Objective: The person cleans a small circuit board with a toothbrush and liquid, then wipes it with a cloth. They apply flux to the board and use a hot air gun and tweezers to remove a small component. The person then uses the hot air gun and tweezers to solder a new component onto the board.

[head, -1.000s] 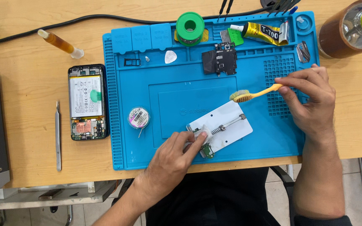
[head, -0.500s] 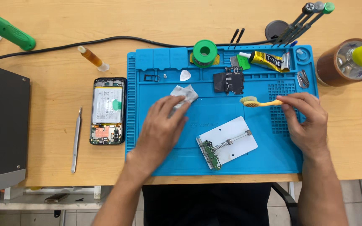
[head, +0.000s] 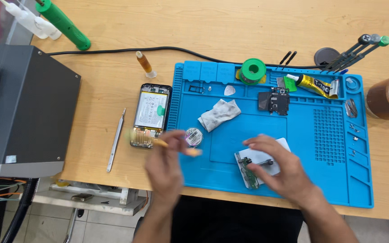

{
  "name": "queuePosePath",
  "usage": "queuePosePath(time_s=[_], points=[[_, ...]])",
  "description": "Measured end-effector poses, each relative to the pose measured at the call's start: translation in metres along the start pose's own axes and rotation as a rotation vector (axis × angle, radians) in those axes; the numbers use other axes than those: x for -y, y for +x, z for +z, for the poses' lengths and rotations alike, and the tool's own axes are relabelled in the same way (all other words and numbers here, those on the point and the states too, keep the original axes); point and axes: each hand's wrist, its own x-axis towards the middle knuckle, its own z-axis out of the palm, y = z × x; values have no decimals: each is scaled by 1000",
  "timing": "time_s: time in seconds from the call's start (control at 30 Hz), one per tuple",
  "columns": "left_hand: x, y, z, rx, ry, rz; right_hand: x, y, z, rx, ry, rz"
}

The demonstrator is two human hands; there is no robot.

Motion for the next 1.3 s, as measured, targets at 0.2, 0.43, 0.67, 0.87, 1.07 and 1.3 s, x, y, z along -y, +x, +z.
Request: queuePosePath(time_s=[0.2,0.43,0.67,0.87,1.07,1.3], points=[[50,99,-105,-34,562,39,-39,-33,-48,344,-400,119],[79,120,-103,43,986,-65,-42,-54,-34,236,-587,79],[81,124,-94,130,1039,79,-40,-66,-26,64,-673,60],[68,110,-92,89,1093,166,-37,-62,-22,35,-692,46],[33,58,-49,32,852,321,-35,-71,-25,16,-614,61],[43,17,-25,261,787,228,-30,-77,-35,-277,-266,203]])
